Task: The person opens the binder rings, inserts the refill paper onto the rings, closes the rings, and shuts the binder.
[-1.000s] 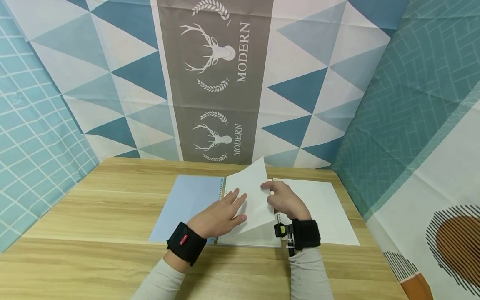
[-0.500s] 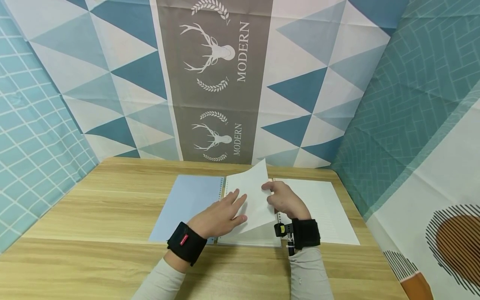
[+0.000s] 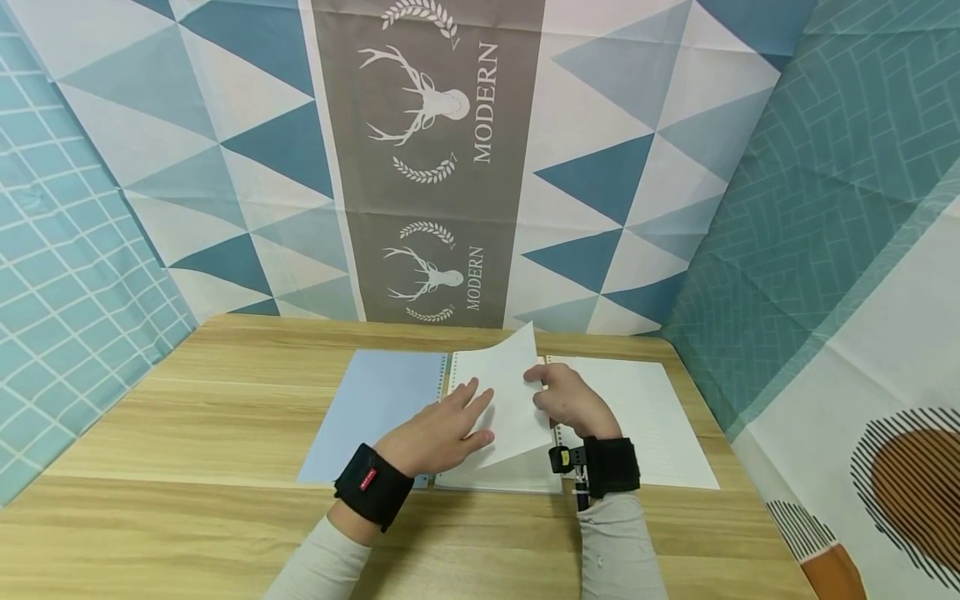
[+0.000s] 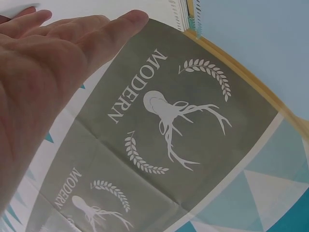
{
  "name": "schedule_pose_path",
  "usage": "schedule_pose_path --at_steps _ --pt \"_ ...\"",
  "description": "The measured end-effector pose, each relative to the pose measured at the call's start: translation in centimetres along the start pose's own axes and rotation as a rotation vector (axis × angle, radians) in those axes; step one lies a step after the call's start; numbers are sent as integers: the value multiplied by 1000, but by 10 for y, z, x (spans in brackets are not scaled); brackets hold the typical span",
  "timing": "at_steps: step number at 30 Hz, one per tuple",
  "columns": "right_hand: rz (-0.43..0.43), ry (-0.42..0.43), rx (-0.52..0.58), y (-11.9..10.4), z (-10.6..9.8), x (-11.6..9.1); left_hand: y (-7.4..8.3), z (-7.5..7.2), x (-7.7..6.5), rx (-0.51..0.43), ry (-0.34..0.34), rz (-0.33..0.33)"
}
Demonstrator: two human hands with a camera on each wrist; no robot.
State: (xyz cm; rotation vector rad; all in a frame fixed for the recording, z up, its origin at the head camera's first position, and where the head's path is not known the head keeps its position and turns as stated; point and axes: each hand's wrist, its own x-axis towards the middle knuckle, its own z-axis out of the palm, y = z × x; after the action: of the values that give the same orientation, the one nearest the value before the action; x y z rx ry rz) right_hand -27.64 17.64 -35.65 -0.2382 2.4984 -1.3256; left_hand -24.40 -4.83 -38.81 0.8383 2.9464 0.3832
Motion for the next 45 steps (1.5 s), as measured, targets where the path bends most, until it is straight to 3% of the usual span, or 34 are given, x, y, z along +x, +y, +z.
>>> schedule_pose_path --at_steps 45 --pt "23 -12 -56 3 3 4 -1 2 -1 5 -67 -36"
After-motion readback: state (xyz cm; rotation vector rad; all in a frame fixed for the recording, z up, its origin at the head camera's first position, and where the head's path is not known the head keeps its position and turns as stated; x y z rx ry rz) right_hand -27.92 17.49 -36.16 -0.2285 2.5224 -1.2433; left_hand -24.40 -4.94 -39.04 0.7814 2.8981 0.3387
